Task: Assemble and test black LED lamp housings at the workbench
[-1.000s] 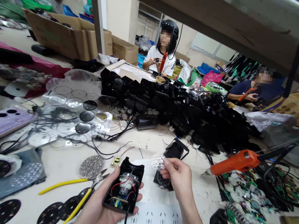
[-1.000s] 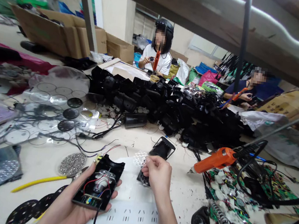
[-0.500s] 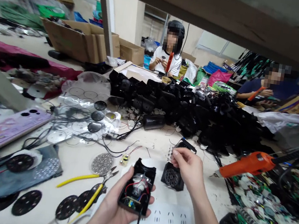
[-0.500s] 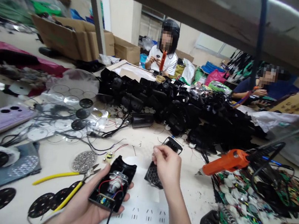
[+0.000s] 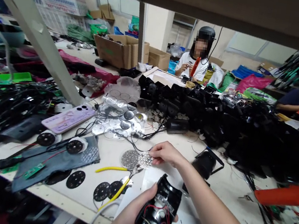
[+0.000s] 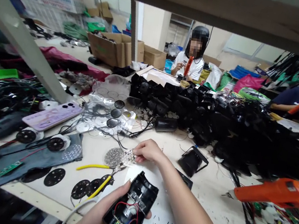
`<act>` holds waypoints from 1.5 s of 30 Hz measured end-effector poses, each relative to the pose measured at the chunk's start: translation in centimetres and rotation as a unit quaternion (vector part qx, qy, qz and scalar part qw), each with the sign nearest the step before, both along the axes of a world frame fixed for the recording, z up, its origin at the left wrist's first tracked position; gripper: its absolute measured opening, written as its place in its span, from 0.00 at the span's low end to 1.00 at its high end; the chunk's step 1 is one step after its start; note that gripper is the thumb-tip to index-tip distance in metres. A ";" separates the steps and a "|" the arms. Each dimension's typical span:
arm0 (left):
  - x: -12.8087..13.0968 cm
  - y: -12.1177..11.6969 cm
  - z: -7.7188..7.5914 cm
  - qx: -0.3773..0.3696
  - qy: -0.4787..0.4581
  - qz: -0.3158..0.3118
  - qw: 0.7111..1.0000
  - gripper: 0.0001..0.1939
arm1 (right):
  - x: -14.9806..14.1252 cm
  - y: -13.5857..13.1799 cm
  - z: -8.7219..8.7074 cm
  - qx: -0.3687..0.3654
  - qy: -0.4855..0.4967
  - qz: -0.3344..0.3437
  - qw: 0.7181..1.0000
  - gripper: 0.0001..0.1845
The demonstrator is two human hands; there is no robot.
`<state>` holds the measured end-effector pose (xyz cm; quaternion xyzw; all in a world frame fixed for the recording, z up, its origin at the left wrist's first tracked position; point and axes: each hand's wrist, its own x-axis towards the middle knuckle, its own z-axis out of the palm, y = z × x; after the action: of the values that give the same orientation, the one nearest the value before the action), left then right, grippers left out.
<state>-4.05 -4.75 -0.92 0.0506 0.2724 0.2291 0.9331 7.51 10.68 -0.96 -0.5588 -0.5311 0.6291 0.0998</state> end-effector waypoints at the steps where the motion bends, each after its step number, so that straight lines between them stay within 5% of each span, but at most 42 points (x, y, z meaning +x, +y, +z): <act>1: 0.0 -0.1 -0.2 0.000 -0.004 0.002 1.000 0.36 | -0.2 -0.2 -0.2 -0.004 0.009 0.006 1.000 0.06; 5: 0.3 -0.5 -0.3 0.001 -0.017 0.053 0.998 0.31 | -0.8 -1.4 -0.8 -0.020 0.041 0.030 0.998 0.08; 17: 0.6 -0.4 0.9 0.008 -0.021 0.042 0.999 0.28 | -1.3 -3.1 -3.0 -0.058 0.087 0.037 0.994 0.05; 27: 0.9 -0.3 0.5 0.006 -0.034 0.028 0.999 0.28 | -0.3 -2.5 -3.4 0.000 0.064 0.030 0.998 0.06; 31: 0.8 -0.3 0.1 0.004 -0.039 0.031 0.999 0.30 | -0.1 -2.7 -2.4 -0.002 0.065 0.033 0.997 0.06; 35: 0.6 -0.3 -0.9 0.009 -0.048 0.007 0.999 0.35 | 0.0 -0.8 0.5 0.000 0.078 0.048 0.996 0.02; 40: 1.1 -0.3 -2.8 0.011 -0.037 0.043 0.998 0.34 | -6.5 2.3 2.9 0.010 0.064 0.090 0.994 0.10; 45: 2.5 -0.2 -5.4 0.006 -0.041 0.088 0.995 0.40 | -17.2 0.6 0.5 -0.007 0.064 0.146 0.987 0.09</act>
<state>-1.53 -5.00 -6.37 0.0228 0.2354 0.3137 0.9196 -9.67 11.32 -0.50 -0.4347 -0.5952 0.6748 0.0372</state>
